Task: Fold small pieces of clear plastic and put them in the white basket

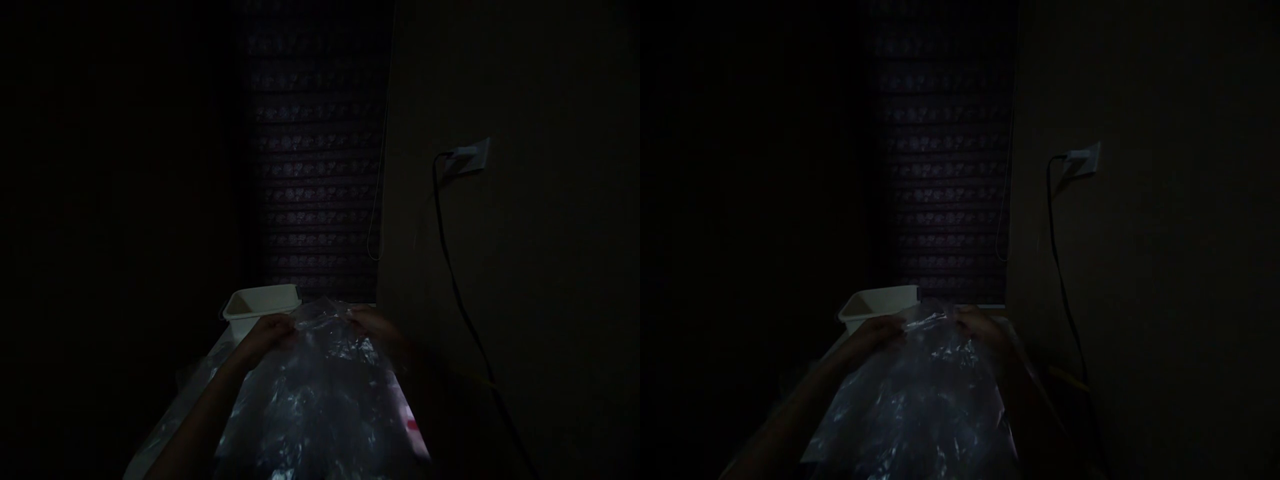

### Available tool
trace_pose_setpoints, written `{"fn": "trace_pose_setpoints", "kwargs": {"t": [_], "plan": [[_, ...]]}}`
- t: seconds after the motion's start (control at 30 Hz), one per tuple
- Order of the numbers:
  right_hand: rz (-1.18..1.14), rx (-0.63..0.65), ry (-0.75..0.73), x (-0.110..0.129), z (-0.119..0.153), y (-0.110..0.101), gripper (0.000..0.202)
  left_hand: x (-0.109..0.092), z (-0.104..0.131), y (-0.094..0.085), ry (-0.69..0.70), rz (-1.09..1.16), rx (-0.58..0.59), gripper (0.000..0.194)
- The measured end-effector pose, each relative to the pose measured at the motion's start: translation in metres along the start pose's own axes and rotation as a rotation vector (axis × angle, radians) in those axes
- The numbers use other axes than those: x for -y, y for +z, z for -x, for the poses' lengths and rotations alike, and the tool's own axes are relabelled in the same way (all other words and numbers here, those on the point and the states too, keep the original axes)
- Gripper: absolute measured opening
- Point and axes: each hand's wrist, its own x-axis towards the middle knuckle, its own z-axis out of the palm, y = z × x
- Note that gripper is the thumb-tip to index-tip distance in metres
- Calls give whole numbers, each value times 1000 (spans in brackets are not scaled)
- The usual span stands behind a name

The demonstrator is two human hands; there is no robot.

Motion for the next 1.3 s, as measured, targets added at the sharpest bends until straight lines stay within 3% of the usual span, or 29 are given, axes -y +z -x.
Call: {"fn": "trace_pose_setpoints", "kwargs": {"t": [0.17,0.33,0.47,0.57,0.7,0.87,1.07,1.3], "plan": [[-2,68,52,-16,-7,4,18,16,-10,-8,-23,-14,-59,23],[85,226,-29,-25,-4,2,18,27,-11,-16,-66,43,-50,19],[180,356,-16,-31,-11,3,33,34,-12,-17,-110,181,-67,14],[241,279,-17,-33,-18,6,37,35,-10,-18,-135,204,-43,13],[281,191,-88,-36,-23,5,28,28,-4,-20,-177,35,18,17],[307,166,-131,-36,-25,6,25,23,-2,-18,-117,-50,-44,19],[295,-10,-242,-38,-30,7,22,28,-5,-19,-90,-95,-78,24],[360,79,-291,-49,-30,12,39,28,-6,-17,-87,-92,-163,20]]}}
